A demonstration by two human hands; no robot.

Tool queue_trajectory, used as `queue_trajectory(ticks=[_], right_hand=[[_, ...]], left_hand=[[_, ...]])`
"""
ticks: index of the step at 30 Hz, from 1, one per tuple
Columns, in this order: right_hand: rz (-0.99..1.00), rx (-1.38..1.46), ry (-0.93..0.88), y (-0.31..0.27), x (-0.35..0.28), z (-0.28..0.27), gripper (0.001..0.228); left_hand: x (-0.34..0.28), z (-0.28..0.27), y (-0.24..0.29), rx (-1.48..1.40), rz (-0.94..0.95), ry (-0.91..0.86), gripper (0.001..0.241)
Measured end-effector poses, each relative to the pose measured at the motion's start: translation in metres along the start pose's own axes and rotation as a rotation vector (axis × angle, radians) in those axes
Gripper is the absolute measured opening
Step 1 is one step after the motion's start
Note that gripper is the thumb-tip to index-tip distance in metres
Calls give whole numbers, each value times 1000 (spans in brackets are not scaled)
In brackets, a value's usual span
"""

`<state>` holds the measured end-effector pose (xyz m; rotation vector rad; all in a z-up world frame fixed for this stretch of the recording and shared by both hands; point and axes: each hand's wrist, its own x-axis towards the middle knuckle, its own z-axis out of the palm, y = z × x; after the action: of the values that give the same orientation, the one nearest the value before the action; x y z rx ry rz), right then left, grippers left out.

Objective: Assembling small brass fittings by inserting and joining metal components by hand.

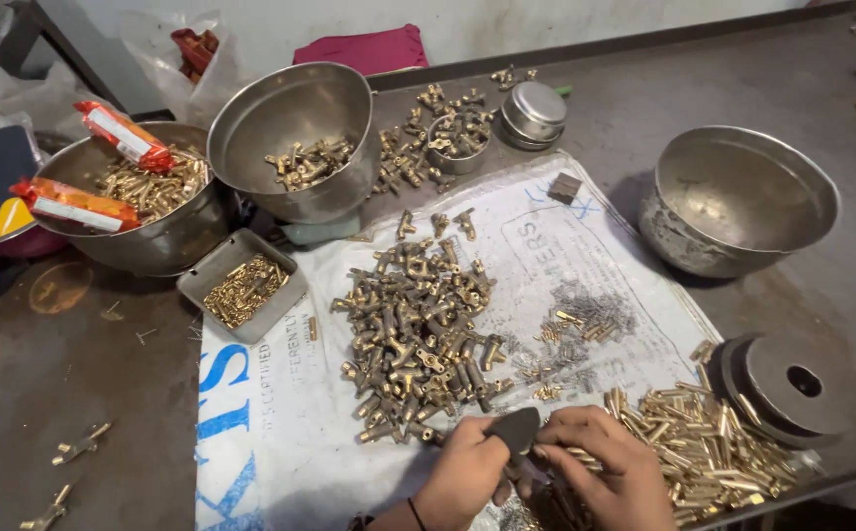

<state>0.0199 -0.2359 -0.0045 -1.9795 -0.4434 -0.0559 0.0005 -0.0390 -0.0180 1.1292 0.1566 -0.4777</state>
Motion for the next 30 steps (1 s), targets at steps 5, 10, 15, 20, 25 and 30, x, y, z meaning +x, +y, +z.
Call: queue_trajectory(ticks=[5, 10, 15, 20, 25, 30], right_hand=[[-149, -59, 2, -22, -8, 5, 16], [-171, -158, -39, -38, -12, 1, 17], [-112, -107, -95, -43, -16, -5, 16], [-41, -120, -150, -50, -16, -3, 17], [-19, -173, -247, -42, 6, 8, 17], [173, -162, -265, -30, 94, 13, 19]], left_hand=[[-9, 11, 1, -203, -126, 110, 33], [-14, 10, -6, -274, -111, 154, 29], [-19, 7, -5, -157, -99, 36, 35], [-24, 3, -10, -93, -96, 19, 37], [-29, -14, -4, -87, -179, 93, 29], [-26, -40, 4, -52, -41, -103, 34]])
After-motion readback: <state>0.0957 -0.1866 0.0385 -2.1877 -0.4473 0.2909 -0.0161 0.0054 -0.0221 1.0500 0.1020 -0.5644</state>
